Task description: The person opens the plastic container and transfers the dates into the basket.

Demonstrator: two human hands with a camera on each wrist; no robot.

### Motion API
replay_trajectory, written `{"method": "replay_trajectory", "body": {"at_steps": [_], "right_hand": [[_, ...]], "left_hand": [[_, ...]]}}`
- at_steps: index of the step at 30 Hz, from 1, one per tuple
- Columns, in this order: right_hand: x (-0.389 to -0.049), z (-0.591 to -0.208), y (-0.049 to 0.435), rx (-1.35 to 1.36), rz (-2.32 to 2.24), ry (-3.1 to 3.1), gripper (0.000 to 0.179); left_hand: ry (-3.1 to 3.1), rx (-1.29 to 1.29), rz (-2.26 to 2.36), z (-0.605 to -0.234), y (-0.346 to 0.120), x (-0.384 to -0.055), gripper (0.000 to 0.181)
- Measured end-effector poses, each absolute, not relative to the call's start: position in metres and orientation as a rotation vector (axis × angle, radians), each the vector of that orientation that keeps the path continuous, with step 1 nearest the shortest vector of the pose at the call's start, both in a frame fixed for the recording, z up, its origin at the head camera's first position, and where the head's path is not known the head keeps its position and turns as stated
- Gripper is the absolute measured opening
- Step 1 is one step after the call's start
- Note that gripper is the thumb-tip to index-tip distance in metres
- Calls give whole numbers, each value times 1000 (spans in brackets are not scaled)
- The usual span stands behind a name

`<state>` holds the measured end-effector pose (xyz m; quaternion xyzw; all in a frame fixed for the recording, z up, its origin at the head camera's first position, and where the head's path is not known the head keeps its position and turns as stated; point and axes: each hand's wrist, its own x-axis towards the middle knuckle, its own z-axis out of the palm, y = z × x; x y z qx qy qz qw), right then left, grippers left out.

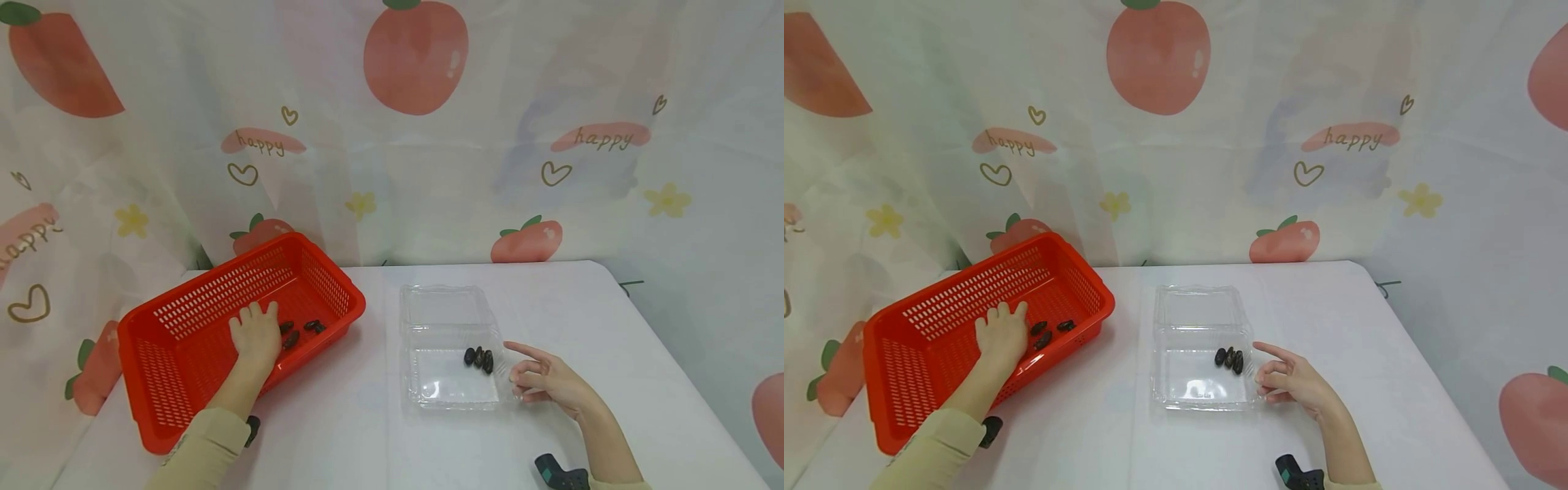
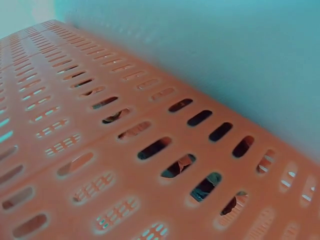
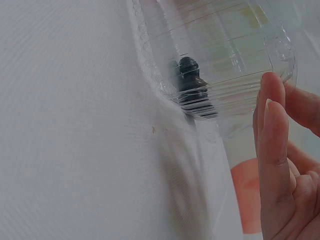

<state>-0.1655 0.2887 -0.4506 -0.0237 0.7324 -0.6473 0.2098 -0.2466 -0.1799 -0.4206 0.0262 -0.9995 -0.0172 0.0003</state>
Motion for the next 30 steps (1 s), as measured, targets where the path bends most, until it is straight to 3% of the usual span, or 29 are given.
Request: {"method": "replay_trajectory", "body": {"at_steps": [11,30], "right_hand": [[-165,-451,289,-29,-1780,2062,71],[-164,-450,289,-52,-1789,2054,70]], "left_hand": [[-2873,-15,-128,-416,-165,-244,22],[-2726,-291,-49,-399,-64,-226,36]]}}
